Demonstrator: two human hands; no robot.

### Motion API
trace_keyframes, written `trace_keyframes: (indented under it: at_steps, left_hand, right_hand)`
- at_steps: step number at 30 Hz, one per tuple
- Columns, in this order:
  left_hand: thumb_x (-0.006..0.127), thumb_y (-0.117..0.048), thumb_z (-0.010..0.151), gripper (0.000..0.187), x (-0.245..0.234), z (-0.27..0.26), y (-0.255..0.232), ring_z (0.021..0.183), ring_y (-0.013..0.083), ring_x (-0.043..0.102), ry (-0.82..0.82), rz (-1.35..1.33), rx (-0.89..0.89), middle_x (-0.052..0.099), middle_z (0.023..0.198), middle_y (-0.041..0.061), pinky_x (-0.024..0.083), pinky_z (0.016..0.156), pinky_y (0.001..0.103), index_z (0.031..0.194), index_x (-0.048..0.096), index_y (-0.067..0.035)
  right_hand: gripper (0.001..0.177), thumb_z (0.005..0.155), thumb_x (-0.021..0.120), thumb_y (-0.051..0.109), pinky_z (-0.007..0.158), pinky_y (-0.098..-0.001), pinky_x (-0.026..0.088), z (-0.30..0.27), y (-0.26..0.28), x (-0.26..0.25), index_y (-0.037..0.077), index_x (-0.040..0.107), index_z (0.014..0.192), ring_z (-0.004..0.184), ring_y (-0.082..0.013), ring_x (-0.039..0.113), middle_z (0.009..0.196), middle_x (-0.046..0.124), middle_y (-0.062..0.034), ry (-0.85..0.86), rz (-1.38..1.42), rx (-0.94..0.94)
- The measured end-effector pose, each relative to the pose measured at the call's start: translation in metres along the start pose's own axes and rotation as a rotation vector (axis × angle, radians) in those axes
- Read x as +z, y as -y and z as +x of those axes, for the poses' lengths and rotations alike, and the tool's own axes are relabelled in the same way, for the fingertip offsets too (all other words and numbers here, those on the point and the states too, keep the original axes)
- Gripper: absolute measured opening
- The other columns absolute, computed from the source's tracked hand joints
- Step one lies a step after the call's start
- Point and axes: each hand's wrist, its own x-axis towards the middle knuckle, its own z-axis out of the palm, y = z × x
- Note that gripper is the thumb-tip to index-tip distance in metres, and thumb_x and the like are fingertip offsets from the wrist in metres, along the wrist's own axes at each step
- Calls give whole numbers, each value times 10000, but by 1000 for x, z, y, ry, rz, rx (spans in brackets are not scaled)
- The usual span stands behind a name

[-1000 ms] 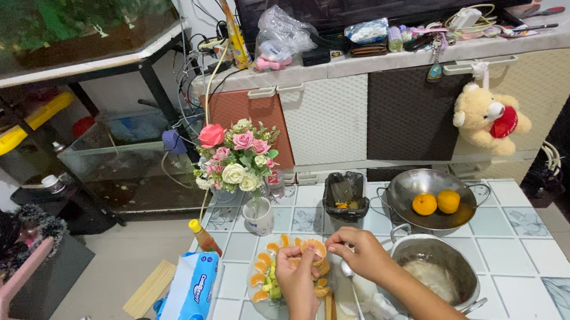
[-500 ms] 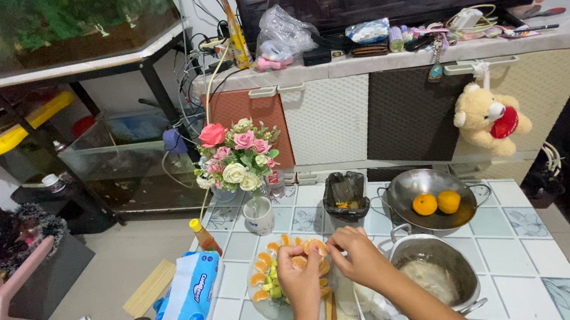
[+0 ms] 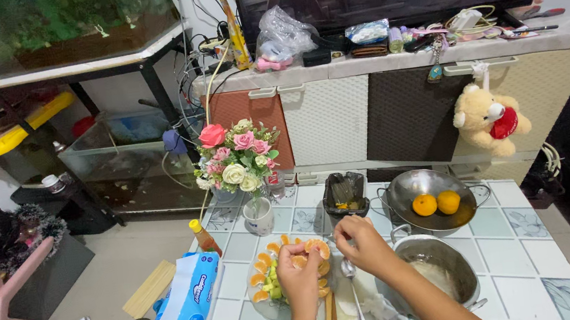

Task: The person peels orange segments by hand and places them into a clear bowl along with sliced grapes.

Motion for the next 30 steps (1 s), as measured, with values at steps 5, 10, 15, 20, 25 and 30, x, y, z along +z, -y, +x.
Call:
trace_keyframes:
  at_steps: [5, 10, 15, 20, 25, 30]
  left_hand:
    - [768, -56, 822, 181, 0, 2, 1, 653, 84, 612, -6, -35, -15, 659, 851, 43, 468, 453, 228, 930, 623, -44]
    - [768, -67, 824, 176, 1, 2, 0, 643, 94, 617, -19, -23, -32, 673, 846, 46, 468, 456, 231, 928, 626, -54]
    - [783, -76, 820, 194, 3, 1, 4, 658, 81, 590, -22, 30, 45, 660, 830, 40, 480, 467, 240, 904, 611, -43]
    - [791, -74, 820, 193, 4, -3, 2, 634, 74, 587, -29, 92, 117, 677, 791, 37, 494, 491, 242, 881, 613, -29]
    - [795, -70, 812, 183, 4, -1, 4, 643, 64, 638, -5, 80, 96, 710, 798, 47, 514, 488, 239, 893, 637, -26]
    - [797, -69, 804, 191, 6, 3, 11, 597, 88, 603, 2, 60, -7, 714, 826, 51, 467, 432, 242, 935, 665, -27]
  right_hand:
    - [86, 862, 661, 106, 784, -393, 473, 3, -2, -4, 28, 662, 827, 800, -275, 649, 792, 674, -87, 6, 43, 14]
    - [118, 882, 679, 120, 692, -384, 521, 0, 6, -4, 6, 709, 881, 776, -271, 677, 823, 699, -102, 102, 164, 118]
    - [109, 845, 712, 126, 720, -373, 513, -3, 13, -1, 17, 717, 845, 768, -255, 688, 813, 715, -90, 93, 174, 70]
    - [99, 869, 676, 128, 769, -380, 404, -5, 20, -1, 62, 687, 796, 776, -252, 609, 769, 655, -71, 80, -9, -2]
    - [82, 863, 651, 107, 775, -396, 394, -4, 19, -3, 54, 648, 800, 788, -275, 598, 761, 621, -86, 85, -49, -55]
    - [79, 852, 639, 102, 784, -395, 398, -2, 13, -3, 46, 618, 800, 784, -282, 589, 755, 598, -95, 93, -63, -42]
